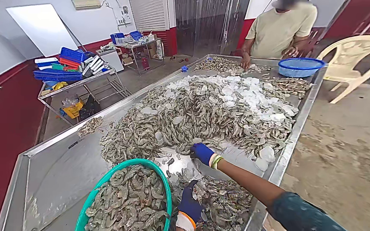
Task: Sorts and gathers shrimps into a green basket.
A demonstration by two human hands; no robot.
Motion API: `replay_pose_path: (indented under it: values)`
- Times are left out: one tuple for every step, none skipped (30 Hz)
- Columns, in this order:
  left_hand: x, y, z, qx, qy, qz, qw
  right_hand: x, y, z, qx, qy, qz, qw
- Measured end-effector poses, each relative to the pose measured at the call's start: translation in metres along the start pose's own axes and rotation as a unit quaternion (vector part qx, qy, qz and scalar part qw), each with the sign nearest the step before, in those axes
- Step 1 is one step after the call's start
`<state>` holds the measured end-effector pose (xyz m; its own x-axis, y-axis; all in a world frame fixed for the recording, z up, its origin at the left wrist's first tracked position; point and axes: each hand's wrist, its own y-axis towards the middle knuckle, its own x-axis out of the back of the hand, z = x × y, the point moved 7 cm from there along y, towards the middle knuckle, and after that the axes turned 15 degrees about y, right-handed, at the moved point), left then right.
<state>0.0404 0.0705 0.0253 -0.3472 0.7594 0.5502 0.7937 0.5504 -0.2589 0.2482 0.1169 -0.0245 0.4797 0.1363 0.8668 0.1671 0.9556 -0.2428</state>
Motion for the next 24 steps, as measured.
replay_pose_path:
  values:
    - [0.002,0.000,0.003,-0.001,0.002,-0.007,1.000,-0.003,0.008,-0.009,0.002,0.020,-0.024,1.000]
    - [0.005,0.000,0.009,-0.001,0.010,-0.017,1.000,-0.005,0.006,-0.017,0.003,0.041,-0.052,0.998]
    - [0.007,0.002,0.017,0.002,0.024,-0.026,0.999,-0.008,-0.003,-0.023,0.009,0.046,-0.074,0.996]
    - [0.010,0.002,0.020,0.012,0.040,-0.030,0.999,-0.014,-0.017,-0.025,0.015,0.022,-0.078,0.997]
    - [0.012,0.000,0.018,0.029,0.054,-0.023,0.998,-0.023,-0.036,-0.026,0.013,-0.005,-0.071,0.997]
    - [0.012,0.001,0.015,0.034,0.062,-0.028,0.997,-0.034,-0.057,-0.025,0.000,-0.021,-0.057,0.998]
    - [0.009,0.004,0.012,0.025,0.068,-0.044,0.996,-0.042,-0.077,-0.021,-0.024,-0.022,-0.042,0.999]
    - [0.003,0.008,0.008,0.013,0.070,-0.047,0.996,-0.045,-0.096,-0.012,-0.043,-0.018,-0.029,0.998]
    - [-0.005,0.013,0.005,-0.001,0.069,-0.042,0.997,-0.045,-0.112,0.000,-0.060,-0.015,-0.018,0.998]
    - [-0.014,0.017,0.002,-0.007,0.068,-0.032,0.997,-0.042,-0.126,0.016,-0.079,0.003,-0.008,0.997]
    - [-0.023,0.019,-0.001,-0.007,0.070,-0.024,0.997,-0.037,-0.137,0.033,-0.098,0.024,-0.011,0.995]
    - [-0.030,0.020,-0.005,0.002,0.073,-0.020,0.997,-0.031,-0.147,0.048,-0.119,0.034,-0.019,0.992]
    - [-0.035,0.020,-0.008,0.018,0.078,-0.018,0.997,-0.027,-0.154,0.059,-0.140,0.037,-0.023,0.989]
    - [-0.037,0.019,-0.009,0.030,0.085,-0.020,0.996,-0.025,-0.159,0.066,-0.148,0.030,-0.028,0.988]
    - [-0.038,0.017,-0.011,0.037,0.091,-0.018,0.995,-0.025,-0.162,0.068,-0.145,0.023,-0.038,0.988]
    - [-0.038,0.014,-0.013,0.038,0.093,-0.011,0.995,-0.024,-0.165,0.069,-0.138,0.026,-0.051,0.989]
    - [-0.039,0.010,-0.015,0.035,0.090,-0.003,0.995,-0.023,-0.168,0.069,-0.128,0.038,-0.071,0.988]
    - [-0.040,0.007,-0.017,0.032,0.087,0.010,0.996,-0.021,-0.170,0.067,-0.116,0.049,-0.099,0.987]
    - [-0.039,0.003,-0.018,0.028,0.083,0.018,0.996,-0.019,-0.171,0.064,-0.102,0.051,-0.133,0.985]
    - [-0.037,-0.001,-0.019,0.027,0.079,0.024,0.996,-0.015,-0.171,0.057,-0.088,0.036,-0.162,0.982]
    - [-0.034,-0.005,-0.021,0.027,0.072,0.023,0.997,-0.013,-0.171,0.045,-0.096,0.020,-0.166,0.981]
    - [-0.029,-0.010,-0.021,0.032,0.063,0.016,0.997,-0.014,-0.172,0.026,-0.135,0.019,-0.137,0.981]
    - [-0.023,-0.017,-0.021,0.045,0.055,0.010,0.997,-0.019,-0.173,0.005,-0.184,0.030,-0.089,0.978]
    - [-0.016,-0.024,-0.019,0.063,0.055,0.006,0.996,-0.028,-0.174,-0.015,-0.226,0.043,-0.039,0.973]
